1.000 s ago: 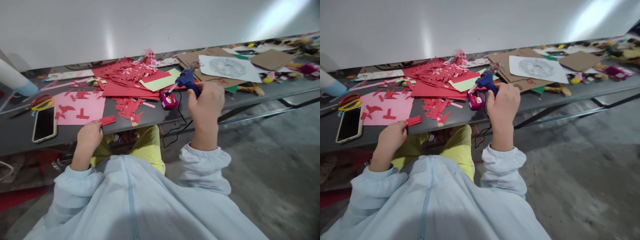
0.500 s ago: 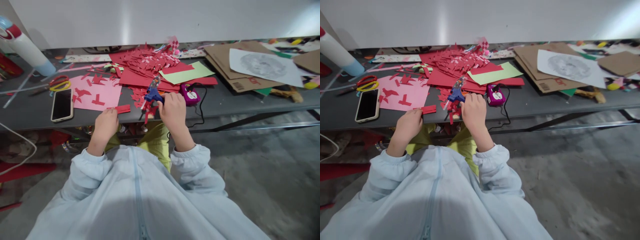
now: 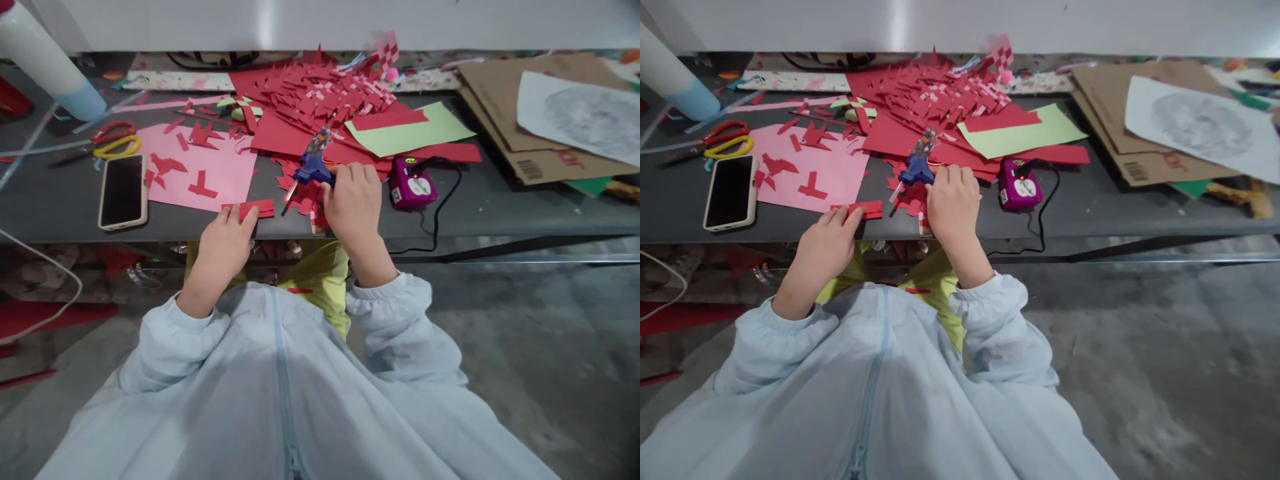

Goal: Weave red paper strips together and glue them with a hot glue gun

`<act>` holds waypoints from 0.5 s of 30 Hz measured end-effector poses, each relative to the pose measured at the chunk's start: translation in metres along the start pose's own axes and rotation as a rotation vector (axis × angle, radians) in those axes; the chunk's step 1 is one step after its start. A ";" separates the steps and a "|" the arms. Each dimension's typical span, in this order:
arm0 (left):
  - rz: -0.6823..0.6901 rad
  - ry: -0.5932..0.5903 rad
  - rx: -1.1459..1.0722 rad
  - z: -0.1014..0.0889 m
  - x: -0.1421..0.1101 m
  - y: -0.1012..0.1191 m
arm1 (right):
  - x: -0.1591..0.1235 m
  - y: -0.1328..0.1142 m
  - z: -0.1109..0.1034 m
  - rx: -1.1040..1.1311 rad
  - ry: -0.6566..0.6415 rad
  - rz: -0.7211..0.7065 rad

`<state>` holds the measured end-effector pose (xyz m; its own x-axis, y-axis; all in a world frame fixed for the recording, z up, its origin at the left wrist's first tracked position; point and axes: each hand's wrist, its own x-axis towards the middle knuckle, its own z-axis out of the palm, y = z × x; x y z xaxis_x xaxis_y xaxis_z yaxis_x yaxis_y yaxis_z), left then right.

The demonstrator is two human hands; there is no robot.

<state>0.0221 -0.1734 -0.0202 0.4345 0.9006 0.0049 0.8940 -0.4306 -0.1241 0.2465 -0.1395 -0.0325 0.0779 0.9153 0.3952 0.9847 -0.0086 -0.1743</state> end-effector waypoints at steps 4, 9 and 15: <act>-0.004 0.002 -0.030 0.000 -0.001 -0.002 | -0.006 0.010 -0.002 0.096 0.056 -0.022; -0.001 -0.042 -0.049 -0.004 -0.002 -0.003 | -0.022 0.021 -0.014 0.328 0.098 0.042; -0.015 -0.049 -0.092 -0.003 -0.002 -0.004 | -0.033 0.017 -0.038 0.866 0.064 0.364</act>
<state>0.0184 -0.1733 -0.0163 0.4174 0.9077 -0.0430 0.9075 -0.4188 -0.0327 0.2667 -0.1855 -0.0139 0.3918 0.8912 0.2286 0.4414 0.0359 -0.8966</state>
